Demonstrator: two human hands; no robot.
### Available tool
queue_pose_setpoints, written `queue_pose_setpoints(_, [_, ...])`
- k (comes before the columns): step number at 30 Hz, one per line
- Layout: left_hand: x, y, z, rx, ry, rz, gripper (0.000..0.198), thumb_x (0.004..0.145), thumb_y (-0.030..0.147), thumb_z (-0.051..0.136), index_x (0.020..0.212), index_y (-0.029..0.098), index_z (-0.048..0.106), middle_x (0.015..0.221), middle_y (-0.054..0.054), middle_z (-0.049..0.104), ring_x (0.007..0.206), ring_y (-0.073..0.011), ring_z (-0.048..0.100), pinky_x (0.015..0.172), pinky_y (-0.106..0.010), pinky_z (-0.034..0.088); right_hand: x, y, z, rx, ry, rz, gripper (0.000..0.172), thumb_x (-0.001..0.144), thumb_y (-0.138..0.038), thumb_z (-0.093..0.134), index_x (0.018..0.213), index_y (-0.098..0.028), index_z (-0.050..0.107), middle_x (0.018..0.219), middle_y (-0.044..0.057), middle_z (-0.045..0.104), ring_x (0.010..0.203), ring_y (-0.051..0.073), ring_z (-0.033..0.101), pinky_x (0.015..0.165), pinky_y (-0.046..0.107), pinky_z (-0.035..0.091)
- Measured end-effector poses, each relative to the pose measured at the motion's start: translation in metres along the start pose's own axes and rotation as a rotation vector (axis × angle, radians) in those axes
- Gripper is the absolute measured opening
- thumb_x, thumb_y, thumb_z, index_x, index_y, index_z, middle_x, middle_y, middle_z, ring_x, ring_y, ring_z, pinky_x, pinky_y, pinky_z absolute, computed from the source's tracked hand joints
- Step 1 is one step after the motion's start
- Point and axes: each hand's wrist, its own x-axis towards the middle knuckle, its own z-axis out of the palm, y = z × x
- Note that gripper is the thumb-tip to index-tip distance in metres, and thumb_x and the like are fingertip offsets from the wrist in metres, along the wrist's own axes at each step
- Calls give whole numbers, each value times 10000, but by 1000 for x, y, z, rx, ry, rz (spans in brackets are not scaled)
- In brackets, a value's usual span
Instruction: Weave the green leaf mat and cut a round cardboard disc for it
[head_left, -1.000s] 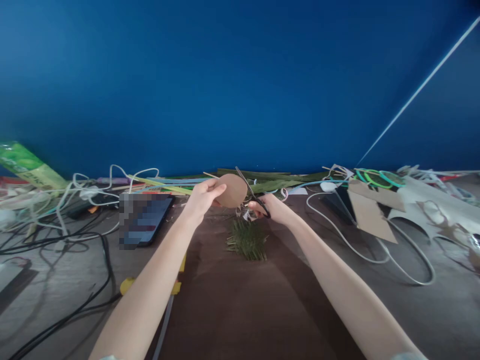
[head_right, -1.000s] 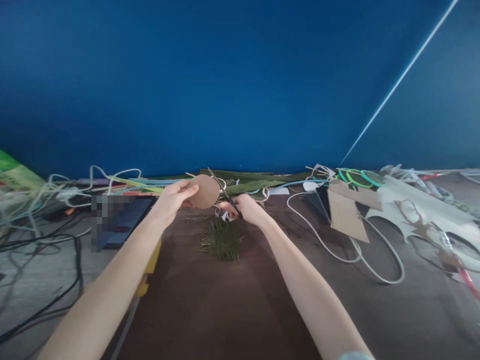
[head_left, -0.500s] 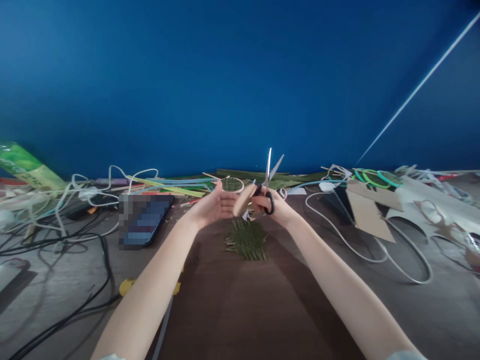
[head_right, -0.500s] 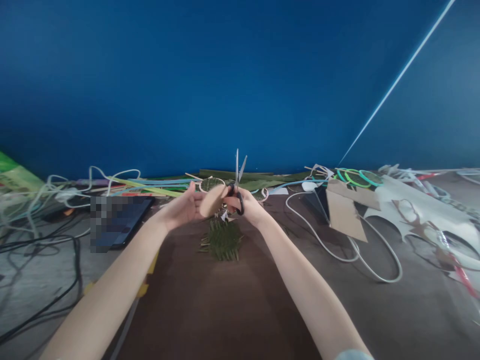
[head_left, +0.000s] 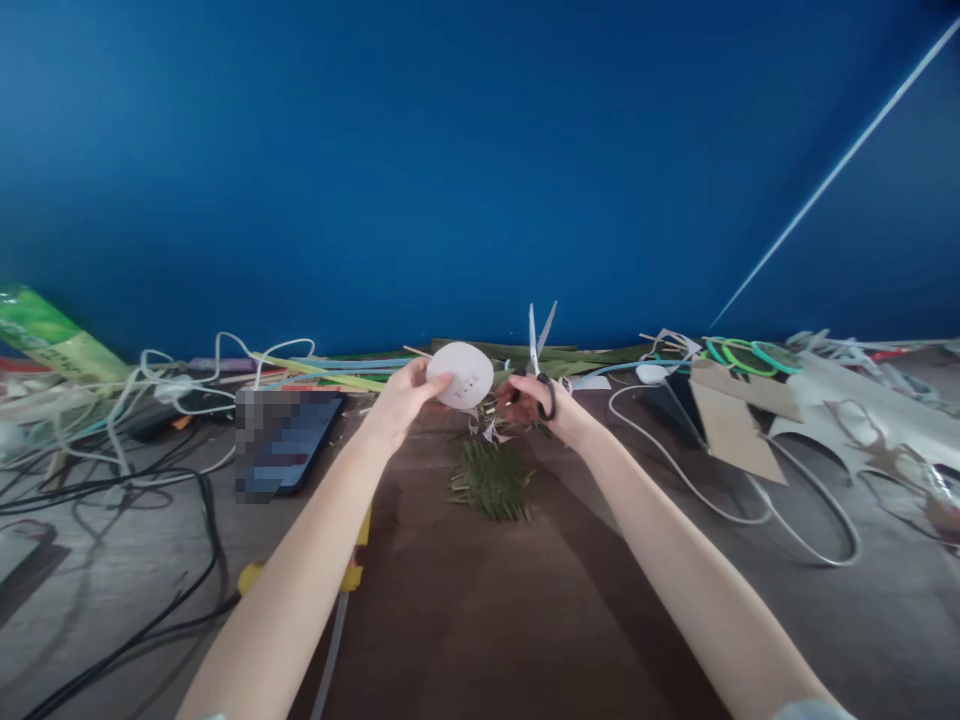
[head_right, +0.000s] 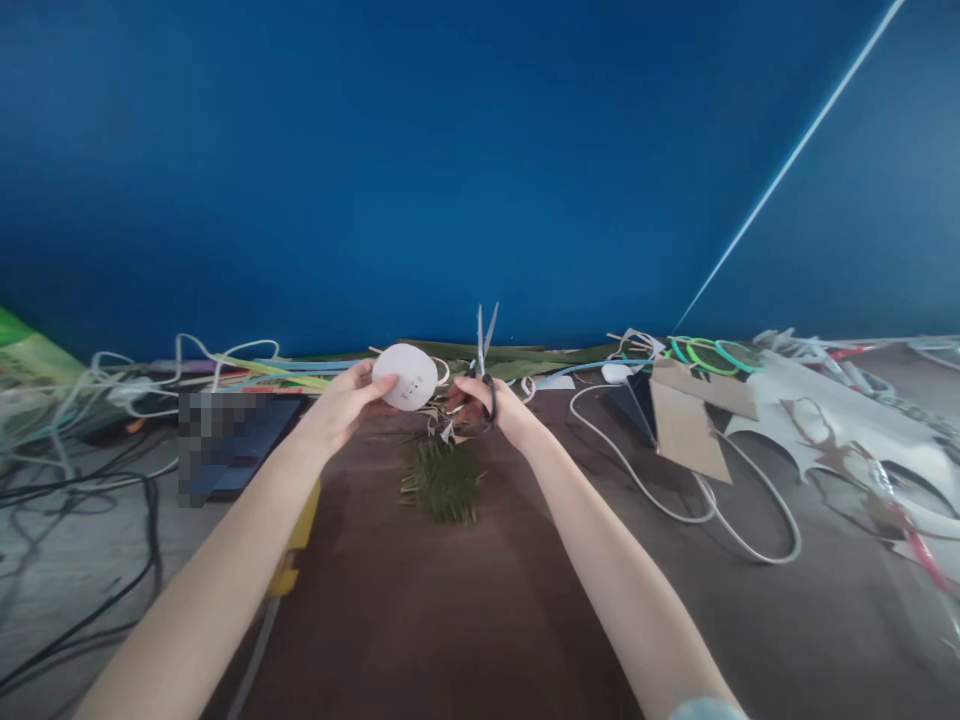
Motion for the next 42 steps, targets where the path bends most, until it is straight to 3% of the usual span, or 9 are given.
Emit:
queue_pose_setpoints(5, [-1,2,0,130,-14,23,265,626,317,728,782,164,579,857,-67,666,780,-208,623,534,-265,491,-5,-3,7,-63,26,-98,308,643,-419,690,754,-145,605,582,-16,576,514,97,484,509,243,351])
queue_pose_setpoints(11, [-2,-1,3,191,-67,29,270,598,322,750,698,160,559,730,-39,645,721,-198,615,511,-265,493,-6,-3,7,-57,18,-163,301,633,-393,693,789,-153,601,576,-35,551,530,99,477,528,249,368])
queue_pose_setpoints(16, [-1,3,7,-179,59,-21,235,637,114,686,844,154,582,955,-81,672,807,-208,649,628,-316,555,-7,-5,10,-70,20,-61,325,655,-455,661,729,-143,608,596,-2,603,498,96,502,492,241,364])
queue_pose_setpoints(20, [0,2,12,-393,90,-37,373,625,20,651,963,166,590,992,-95,682,866,-218,663,713,-323,555,-8,-5,18,-160,-109,56,424,684,-549,614,726,-128,624,595,18,616,475,92,517,450,225,344])
queue_pose_setpoints(24, [0,-3,21,-467,177,-95,467,645,14,645,1073,194,599,941,-75,706,860,-193,669,704,-261,535,-7,4,27,-207,-247,22,511,711,-645,551,742,-139,614,598,7,602,490,89,515,431,215,324])
queue_pose_setpoints(27, [-4,-6,29,-509,144,-77,503,642,-3,648,1104,190,603,938,-75,711,872,-188,665,736,-252,534,-6,10,30,-223,-284,-22,538,743,-673,495,736,-146,600,592,-4,572,490,84,500,436,218,323])
queue_pose_setpoints(30, [-10,-8,37,-482,101,-18,543,623,4,675,1129,184,594,978,-77,702,858,-187,661,718,-257,543,-7,11,33,-231,-267,-54,570,755,-702,445,719,-151,585,585,-6,546,484,87,487,442,227,325])
queue_pose_setpoints(34, [-16,-9,45,-411,154,20,579,587,5,690,1133,162,579,960,-75,693,777,-167,651,634,-231,532,-9,5,35,-257,-222,-85,617,734,-758,388,648,-168,547,560,-10,505,467,89,456,459,242,330])
queue_pose_setpoints(42, [-21,-8,50,-416,198,58,544,566,25,706,1082,159,596,967,-68,686,808,-167,634,644,-225,523,-13,0,39,-354,-118,-192,649,712,-797,337,470,-200,409,449,-21,384,456,89,362,484,263,311])
